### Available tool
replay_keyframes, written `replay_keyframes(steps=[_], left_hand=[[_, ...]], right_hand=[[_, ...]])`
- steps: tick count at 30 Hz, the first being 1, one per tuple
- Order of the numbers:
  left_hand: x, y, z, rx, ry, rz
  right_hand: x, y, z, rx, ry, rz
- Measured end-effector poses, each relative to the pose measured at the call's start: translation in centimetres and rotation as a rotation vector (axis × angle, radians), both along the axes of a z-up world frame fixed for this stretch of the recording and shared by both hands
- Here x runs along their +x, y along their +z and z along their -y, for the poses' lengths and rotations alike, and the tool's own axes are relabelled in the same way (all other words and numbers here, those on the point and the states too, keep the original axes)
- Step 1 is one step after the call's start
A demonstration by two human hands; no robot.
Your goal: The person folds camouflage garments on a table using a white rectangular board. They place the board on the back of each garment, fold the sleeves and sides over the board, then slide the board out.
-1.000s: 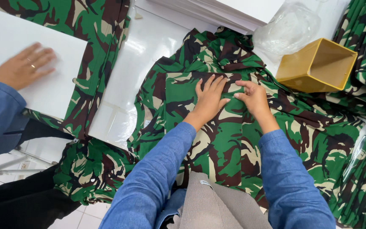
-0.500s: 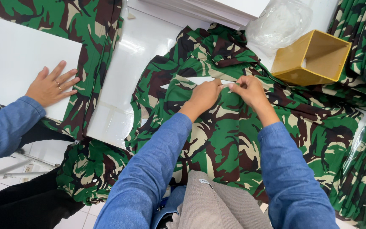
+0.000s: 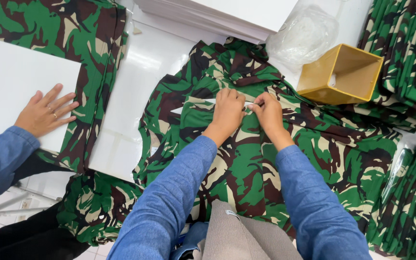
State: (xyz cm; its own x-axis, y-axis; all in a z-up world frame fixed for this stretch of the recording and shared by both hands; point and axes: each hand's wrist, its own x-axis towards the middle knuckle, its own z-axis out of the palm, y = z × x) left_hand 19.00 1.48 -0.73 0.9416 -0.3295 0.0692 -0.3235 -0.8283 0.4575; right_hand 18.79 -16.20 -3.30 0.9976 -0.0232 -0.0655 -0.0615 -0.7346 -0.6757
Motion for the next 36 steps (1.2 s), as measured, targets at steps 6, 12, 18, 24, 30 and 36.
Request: replay_keyframes(steps=[6,12,18,24,30,36], left_hand=[[0.0,-0.8,0.6,-0.028,-0.016,0.020],[2.6,-2.5,0.1,-0.037,-0.080,-0.380],[3.6,-4.4,-0.7,-0.160,-0.121,-0.531],[3.6,-4.8,-0.9,-0.244,-0.091,-0.574],[3.4,-4.0,-1.0,-0.290,-0.080,-0.569],[3.2,-4.2,-1.1,-0.252,-0.054,-0.539]], right_hand=[[15.0,4.7,6.8,-0.058,-0.080,0.486],[22.2,-1.0,8.5,-0.445,-0.041,-0.217],[20.8,1.4,7.7,-0.536,0.008,-0.168],[24.8,-3.6,12.0,-0.345,-0.097,-0.063],[21.7,0.9,10.4,-0.620,0.039,-0.066],[6.3,14.0,1.4,0.157,0.260,0.018]])
